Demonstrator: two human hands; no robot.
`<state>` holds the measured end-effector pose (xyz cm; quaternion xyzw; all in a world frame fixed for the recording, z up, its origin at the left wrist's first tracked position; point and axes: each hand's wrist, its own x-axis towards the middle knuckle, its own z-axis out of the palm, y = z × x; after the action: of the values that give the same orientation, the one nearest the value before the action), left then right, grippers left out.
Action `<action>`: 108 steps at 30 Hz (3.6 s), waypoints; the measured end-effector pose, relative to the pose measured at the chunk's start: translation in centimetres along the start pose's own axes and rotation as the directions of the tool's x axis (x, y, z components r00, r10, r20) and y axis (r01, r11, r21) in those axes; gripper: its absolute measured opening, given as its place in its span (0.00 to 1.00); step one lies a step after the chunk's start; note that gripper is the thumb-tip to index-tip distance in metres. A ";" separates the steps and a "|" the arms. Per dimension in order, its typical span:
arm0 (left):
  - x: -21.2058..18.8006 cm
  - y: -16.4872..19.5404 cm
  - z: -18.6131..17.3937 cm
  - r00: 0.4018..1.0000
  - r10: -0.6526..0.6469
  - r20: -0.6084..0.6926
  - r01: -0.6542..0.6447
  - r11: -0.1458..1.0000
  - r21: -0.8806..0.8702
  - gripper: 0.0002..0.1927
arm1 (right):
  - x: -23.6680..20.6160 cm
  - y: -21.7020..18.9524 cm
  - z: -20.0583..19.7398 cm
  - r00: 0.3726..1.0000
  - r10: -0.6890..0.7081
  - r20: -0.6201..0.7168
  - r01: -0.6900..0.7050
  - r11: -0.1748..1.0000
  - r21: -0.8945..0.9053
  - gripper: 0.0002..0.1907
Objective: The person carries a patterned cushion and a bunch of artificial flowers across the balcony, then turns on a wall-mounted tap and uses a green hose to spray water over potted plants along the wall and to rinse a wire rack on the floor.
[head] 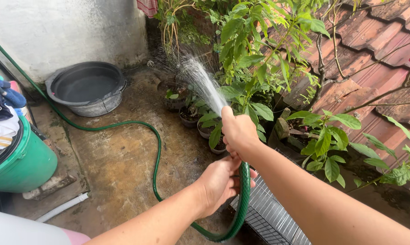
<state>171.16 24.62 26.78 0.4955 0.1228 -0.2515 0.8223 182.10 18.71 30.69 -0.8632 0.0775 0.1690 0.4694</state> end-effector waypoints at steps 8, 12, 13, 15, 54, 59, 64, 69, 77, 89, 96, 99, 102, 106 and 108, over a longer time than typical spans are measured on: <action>-0.5 -3.0 -0.7 0.974 -0.221 0.051 0.215 0.972 0.100 0.24 | -2.0 3.9 1.4 0.997 0.052 0.058 -0.049 0.997 -0.056 0.32; -0.4 -4.9 -1.2 0.945 -0.316 0.089 0.309 0.947 0.082 0.23 | -3.1 5.9 1.8 0.992 0.111 0.056 -0.109 0.993 -0.037 0.31; -0.3 -5.0 -1.3 0.936 -0.338 0.096 0.331 0.940 0.079 0.22 | -3.2 6.1 1.8 0.992 0.116 0.052 -0.114 0.993 -0.037 0.31; -0.2 -5.0 -1.4 0.938 -0.333 0.099 0.321 0.939 0.121 0.23 | -3.3 6.3 1.7 0.990 0.135 0.034 -0.135 0.991 -0.008 0.31; 1.6 3.6 1.2 0.953 -0.088 0.291 -0.017 0.939 0.343 0.21 | -3.4 -0.6 -4.3 0.910 -0.063 -0.410 0.129 0.982 0.135 0.33; 2.0 5.5 2.3 0.930 -0.004 0.367 -0.135 0.926 0.352 0.20 | -2.9 -2.5 -6.3 0.847 -0.112 -0.520 0.203 0.972 0.120 0.33; 1.3 6.0 3.5 0.930 0.027 0.366 -0.169 0.917 0.362 0.20 | -3.5 -2.7 -7.2 0.848 -0.102 -0.521 0.195 0.972 0.128 0.31; -0.9 3.0 3.6 0.944 -0.042 0.327 -0.079 0.933 0.350 0.22 | -4.8 0.1 -5.8 0.899 -0.099 -0.426 0.128 0.991 0.040 0.34; -3.4 -5.8 4.6 0.950 -0.260 0.173 0.199 0.931 0.307 0.23 | -8.3 8.5 -3.7 0.962 -0.081 -0.260 0.046 0.990 -0.137 0.37; -8.1 -18.0 8.8 0.952 -0.294 0.082 0.277 0.946 0.171 0.25 | -15.6 17.6 -4.4 0.995 0.100 -0.002 -0.100 0.984 -0.148 0.34; -10.7 -22.1 10.3 0.921 -0.376 0.099 0.360 0.921 0.148 0.25 | -19.4 21.5 -4.4 0.981 0.189 0.049 -0.180 0.972 -0.152 0.33; -11.5 -22.8 10.6 0.900 -0.420 0.116 0.394 0.897 0.199 0.25 | -20.5 22.7 -4.9 0.969 0.247 0.026 -0.241 0.961 -0.136 0.32; -11.3 -23.2 11.3 0.889 -0.438 0.137 0.399 0.885 0.241 0.23 | -21.1 23.3 -5.9 0.962 0.271 -0.006 -0.270 0.957 -0.106 0.33; -9.6 -22.6 12.8 0.895 -0.407 0.182 0.351 0.895 0.274 0.20 | -20.8 23.0 -8.1 0.972 0.226 -0.062 -0.227 0.974 -0.011 0.34; -8.7 -21.5 13.6 0.906 -0.369 0.206 0.304 0.907 0.291 0.21 | -20.3 22.5 -9.2 0.977 0.175 -0.118 -0.173 0.985 0.026 0.33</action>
<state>151.68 7.00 21.04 0.5302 0.0668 -0.4659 0.7053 158.61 -1.80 25.11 -0.8579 0.1823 0.1566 0.4541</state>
